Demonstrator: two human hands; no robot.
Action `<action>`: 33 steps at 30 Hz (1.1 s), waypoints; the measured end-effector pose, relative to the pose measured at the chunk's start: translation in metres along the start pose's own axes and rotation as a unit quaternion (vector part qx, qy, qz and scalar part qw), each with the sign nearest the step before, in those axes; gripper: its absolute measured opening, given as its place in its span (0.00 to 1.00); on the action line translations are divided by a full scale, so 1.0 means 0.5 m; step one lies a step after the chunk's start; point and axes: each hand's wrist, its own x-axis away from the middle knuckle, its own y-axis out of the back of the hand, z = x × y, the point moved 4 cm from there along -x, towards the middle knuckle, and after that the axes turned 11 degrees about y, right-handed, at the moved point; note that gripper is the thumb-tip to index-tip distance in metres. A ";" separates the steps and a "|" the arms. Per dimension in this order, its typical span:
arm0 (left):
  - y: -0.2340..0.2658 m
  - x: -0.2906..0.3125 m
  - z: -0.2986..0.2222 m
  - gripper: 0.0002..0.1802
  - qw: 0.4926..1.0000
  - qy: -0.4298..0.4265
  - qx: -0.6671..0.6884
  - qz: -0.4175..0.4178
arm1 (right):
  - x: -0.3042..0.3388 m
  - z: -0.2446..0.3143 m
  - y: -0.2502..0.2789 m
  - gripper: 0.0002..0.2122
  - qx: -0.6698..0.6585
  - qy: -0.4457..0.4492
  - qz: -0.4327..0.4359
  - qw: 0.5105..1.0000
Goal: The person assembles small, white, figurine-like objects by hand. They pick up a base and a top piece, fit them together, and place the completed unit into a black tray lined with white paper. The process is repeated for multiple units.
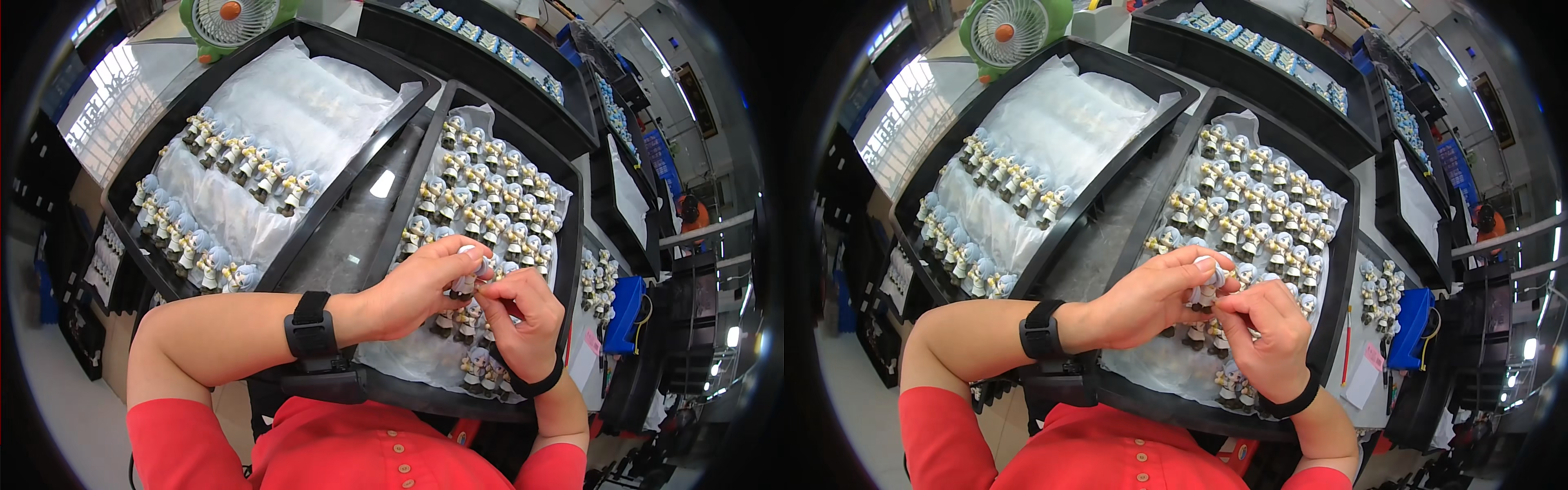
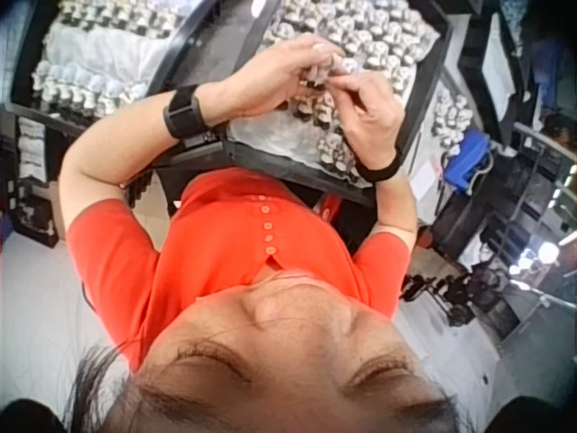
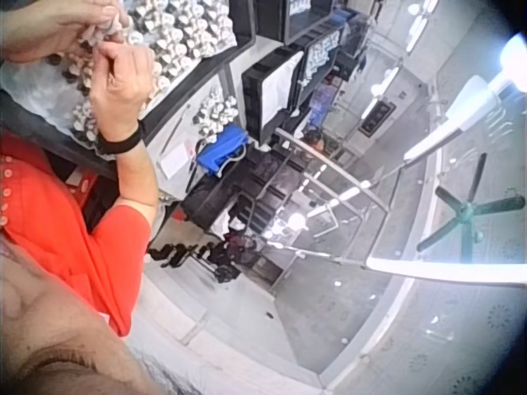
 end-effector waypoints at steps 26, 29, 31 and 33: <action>-0.006 0.007 -0.004 0.17 0.999 -0.008 0.022 0.036 | -0.007 -0.008 0.026 0.04 -0.001 -0.040 -0.034 0.999; -0.004 0.007 -0.005 0.17 0.998 -0.009 0.036 0.045 | -0.007 -0.008 0.026 0.04 -0.016 -0.054 -0.028 0.998; -0.003 0.006 -0.005 0.17 0.998 -0.009 0.038 0.046 | -0.008 -0.005 0.026 0.05 -0.014 -0.046 -0.025 0.999; -0.001 0.005 -0.004 0.17 0.998 -0.007 0.040 0.044 | -0.009 -0.001 0.022 0.05 -0.018 -0.028 -0.015 0.999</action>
